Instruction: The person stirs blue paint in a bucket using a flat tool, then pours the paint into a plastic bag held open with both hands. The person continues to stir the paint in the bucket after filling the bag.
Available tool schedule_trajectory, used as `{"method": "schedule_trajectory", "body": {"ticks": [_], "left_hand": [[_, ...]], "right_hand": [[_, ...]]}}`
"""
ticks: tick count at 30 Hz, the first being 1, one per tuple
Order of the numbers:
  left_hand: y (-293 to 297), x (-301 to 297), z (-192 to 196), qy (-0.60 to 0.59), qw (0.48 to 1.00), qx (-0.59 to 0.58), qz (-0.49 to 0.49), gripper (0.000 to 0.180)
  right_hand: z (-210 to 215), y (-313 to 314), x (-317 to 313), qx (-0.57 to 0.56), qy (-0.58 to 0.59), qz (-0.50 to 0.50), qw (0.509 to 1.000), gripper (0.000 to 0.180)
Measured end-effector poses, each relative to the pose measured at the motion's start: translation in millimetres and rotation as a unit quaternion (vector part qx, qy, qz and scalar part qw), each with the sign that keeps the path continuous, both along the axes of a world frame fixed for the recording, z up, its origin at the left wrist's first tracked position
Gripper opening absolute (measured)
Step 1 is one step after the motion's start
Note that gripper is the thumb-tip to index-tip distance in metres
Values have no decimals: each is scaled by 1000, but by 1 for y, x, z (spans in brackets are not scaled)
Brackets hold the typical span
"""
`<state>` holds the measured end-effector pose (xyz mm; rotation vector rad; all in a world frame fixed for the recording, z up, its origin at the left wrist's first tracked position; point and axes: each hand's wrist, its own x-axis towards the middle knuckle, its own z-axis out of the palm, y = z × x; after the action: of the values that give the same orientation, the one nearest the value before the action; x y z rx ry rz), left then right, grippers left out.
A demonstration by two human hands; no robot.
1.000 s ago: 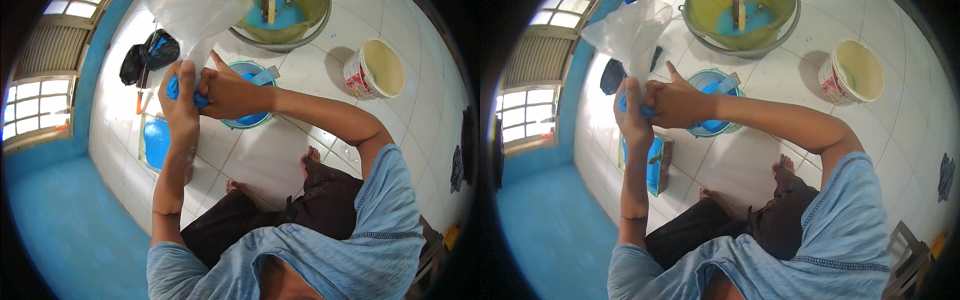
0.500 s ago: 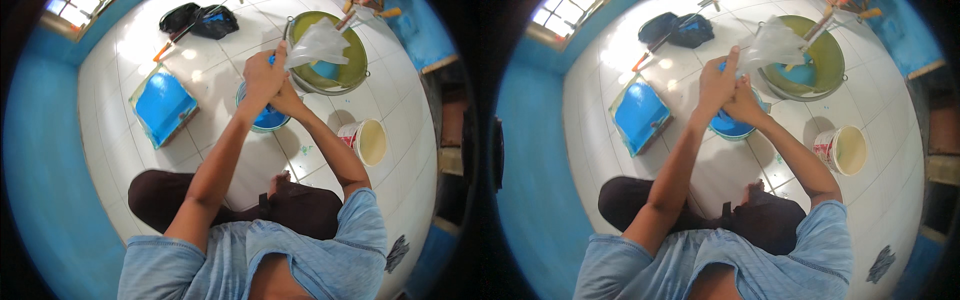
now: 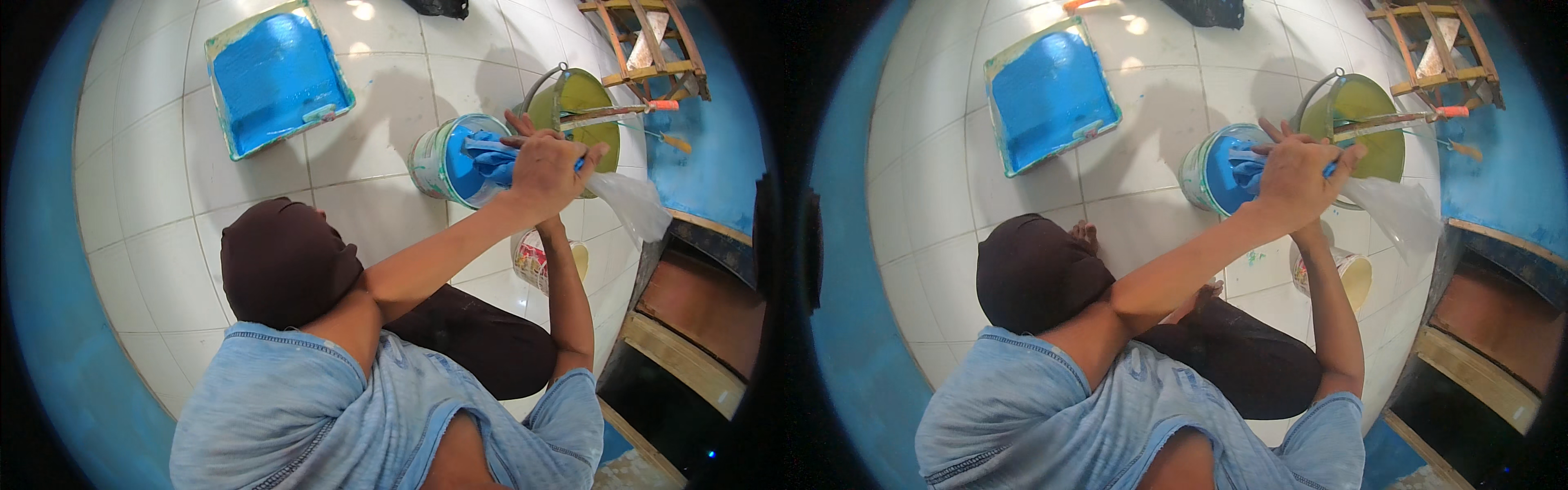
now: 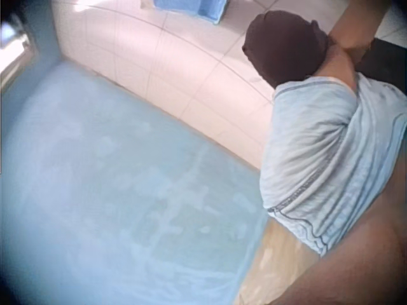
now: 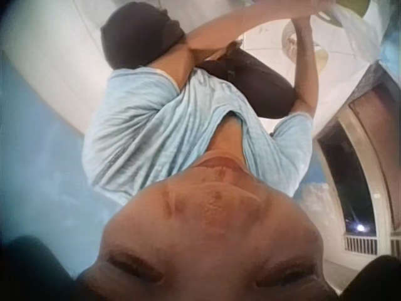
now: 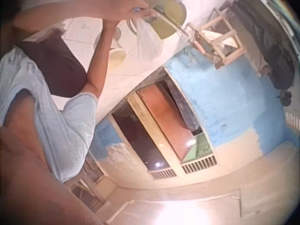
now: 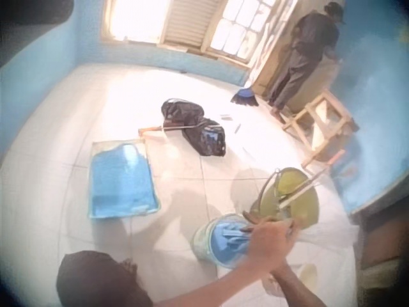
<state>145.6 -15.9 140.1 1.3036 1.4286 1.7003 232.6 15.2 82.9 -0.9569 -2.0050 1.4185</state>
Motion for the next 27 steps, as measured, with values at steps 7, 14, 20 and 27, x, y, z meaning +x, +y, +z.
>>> {"method": "schedule_trajectory", "body": {"ticks": [7, 14, 20, 27], "left_hand": [[-5, -14, 3, -3, 997, -46, -55, 55], [-9, -13, -3, -38, 994, -64, -78, 60], [-12, -13, -3, -61, 992, -69, -88, 61], [-13, -12, -3, -104, 991, -24, -84, 62]], "right_hand": [[-1, 3, -8, 93, -132, -20, 987, 41], [-13, -1, -14, 183, -188, -1, 965, 39], [-7, -7, -23, 154, -147, 28, 977, 36], [3, -18, -33, 203, -239, 6, 950, 34]]}}
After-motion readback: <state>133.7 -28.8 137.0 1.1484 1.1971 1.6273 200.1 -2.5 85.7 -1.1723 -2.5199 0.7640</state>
